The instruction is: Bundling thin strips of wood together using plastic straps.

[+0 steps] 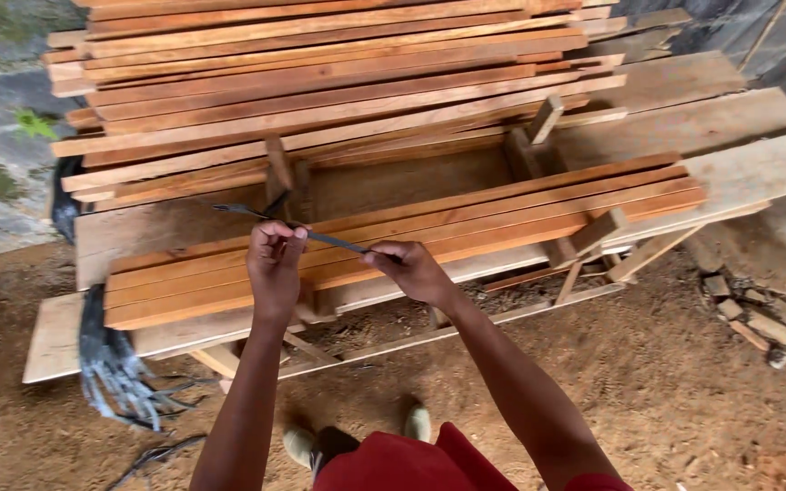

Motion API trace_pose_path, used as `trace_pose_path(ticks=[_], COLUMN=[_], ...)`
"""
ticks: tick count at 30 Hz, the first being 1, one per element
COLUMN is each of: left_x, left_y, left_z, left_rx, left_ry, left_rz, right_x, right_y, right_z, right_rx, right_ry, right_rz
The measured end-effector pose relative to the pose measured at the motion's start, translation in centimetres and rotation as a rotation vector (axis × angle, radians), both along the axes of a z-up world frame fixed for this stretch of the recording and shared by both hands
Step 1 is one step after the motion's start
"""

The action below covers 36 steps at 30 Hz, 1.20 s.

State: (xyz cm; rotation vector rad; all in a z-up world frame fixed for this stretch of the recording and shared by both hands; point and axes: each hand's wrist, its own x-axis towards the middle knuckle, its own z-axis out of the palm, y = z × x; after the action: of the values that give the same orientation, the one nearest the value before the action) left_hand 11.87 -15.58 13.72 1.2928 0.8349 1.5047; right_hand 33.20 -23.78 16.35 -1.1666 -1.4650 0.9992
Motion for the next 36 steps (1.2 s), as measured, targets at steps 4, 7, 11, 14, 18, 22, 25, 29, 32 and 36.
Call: trace_pose_path(ticks=[4,7,11,14,18,22,25,29,32,36], left_x=[5.5,10.3,15.3,16.9,18.9,21.8,24.2,27.5,28.4,28.8], left_y=[-1.4,-1.9,-1.5,0.5,3.3,5.9,5.1,2.7,2.5,2.6], left_z=[0.9,0.7,-0.1,-1.7,-3.6,-6.0,-6.6,-8.4,-8.7,-9.8], left_rx=[-0.001,0.072,0.099,0.018,-0.114,-0.109,0.405,0.650,0.729,0.723], left_ry=[-0.105,0.023,0.145,0.141,0.168,0.361,0.646,1.132,1.297,1.419], left_rz=[0.004,0.042,-0.032,-0.061,-0.097,-0.215,-0.314,-0.341,-0.322,-0.335], right_x=[7.9,10.2,10.4,12.9,20.8,24.2,27.2,28.0,32.2,37.2], right_y=[-0.8,-0.2,2.1,4.5,8.0,9.8,10.9,12.2,15.3,17.7], right_z=[-1.5,0.4,0.2,-1.7,-8.8,-4.0,-4.1,0.5,-5.4,-19.7], right_rx=[0.109,0.030,-0.032,0.155,0.353,0.265,0.474,0.462,0.366,-0.322], right_ry=[-0.228,-0.415,-0.227,-0.432,-1.129,-1.515,-1.294,-1.144,-1.132,-1.241], right_rz=[-0.005,-0.002,0.022,-0.095,-0.292,-0.452,-0.588,-0.623,-0.555,-0.190])
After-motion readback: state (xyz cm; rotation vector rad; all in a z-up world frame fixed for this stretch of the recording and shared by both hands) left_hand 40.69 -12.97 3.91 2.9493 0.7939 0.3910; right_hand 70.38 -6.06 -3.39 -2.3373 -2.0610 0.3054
